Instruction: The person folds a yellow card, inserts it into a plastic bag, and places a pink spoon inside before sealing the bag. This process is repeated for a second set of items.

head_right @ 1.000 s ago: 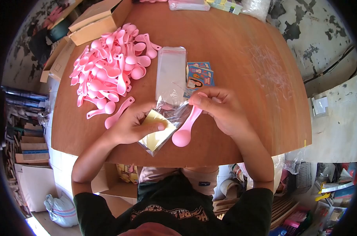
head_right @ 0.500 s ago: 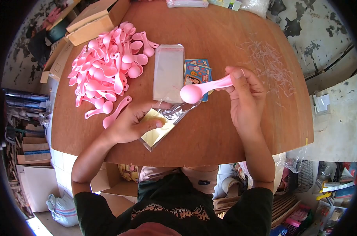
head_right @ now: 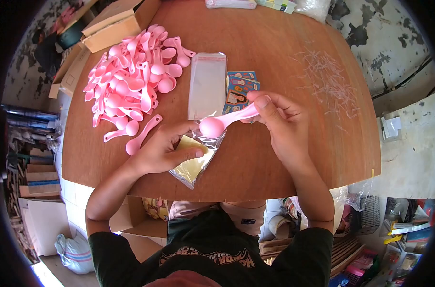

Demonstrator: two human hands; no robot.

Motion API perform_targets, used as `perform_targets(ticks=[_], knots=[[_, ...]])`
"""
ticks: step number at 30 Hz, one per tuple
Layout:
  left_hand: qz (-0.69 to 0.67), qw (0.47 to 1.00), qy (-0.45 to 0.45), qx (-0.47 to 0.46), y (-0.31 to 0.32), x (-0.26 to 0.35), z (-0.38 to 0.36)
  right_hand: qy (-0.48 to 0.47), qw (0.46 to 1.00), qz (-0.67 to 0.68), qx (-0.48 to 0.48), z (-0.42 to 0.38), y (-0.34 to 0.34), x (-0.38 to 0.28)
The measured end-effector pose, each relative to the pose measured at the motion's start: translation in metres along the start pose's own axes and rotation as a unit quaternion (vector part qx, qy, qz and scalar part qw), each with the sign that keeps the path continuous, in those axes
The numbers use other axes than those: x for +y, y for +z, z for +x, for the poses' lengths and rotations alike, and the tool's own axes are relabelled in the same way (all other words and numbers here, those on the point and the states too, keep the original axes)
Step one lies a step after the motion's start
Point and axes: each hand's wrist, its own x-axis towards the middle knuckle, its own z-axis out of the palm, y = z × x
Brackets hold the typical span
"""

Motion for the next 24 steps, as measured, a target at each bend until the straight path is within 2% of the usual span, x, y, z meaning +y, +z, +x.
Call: perform_targets(ticks=[3,5,6,8,9,10,11,13,18,19,24], knots=[[-0.002,1.0,-0.024,0.008,0.001,0.001,0.0,-0.005,1.0,0.011,-0.017,-0.001,0.001,-0.003],[-0.02,0.999,-0.03,0.024,0.002,0.0,0.002,-0.044,0.996,-0.073,0.015,0.0,0.0,-0.005],[-0.041,0.999,-0.008,0.034,0.004,-0.004,0.003,-0.044,0.996,-0.073,0.015,0.0,-0.002,-0.006],[-0.063,0.997,0.013,0.043,0.003,-0.006,0.003,0.001,0.999,0.033,-0.026,0.001,-0.004,-0.007],[-0.066,0.998,-0.02,0.012,0.0,-0.002,0.003,0.001,0.999,0.033,-0.026,0.001,-0.003,-0.007],[-0.068,0.996,-0.052,-0.019,-0.001,0.001,0.002,-0.003,0.999,-0.023,-0.024,0.0,0.0,-0.006],[-0.068,0.996,-0.052,-0.019,-0.002,0.006,0.003,-0.008,0.997,-0.079,-0.021,-0.001,0.003,-0.006],[-0.06,0.996,-0.048,-0.053,-0.002,0.014,0.004,0.005,0.997,-0.063,-0.032,-0.003,0.008,-0.007],[-0.049,0.998,-0.004,-0.033,0.001,0.004,0.003,-0.005,0.996,-0.089,-0.03,-0.005,0.009,-0.003],[-0.059,0.998,0.007,-0.022,0.002,0.003,0.003,0.02,0.996,-0.077,-0.036,-0.005,0.009,-0.004],[-0.034,0.999,-0.012,-0.024,0.003,0.007,0.003,0.057,0.995,-0.054,-0.055,-0.007,0.011,-0.001]])
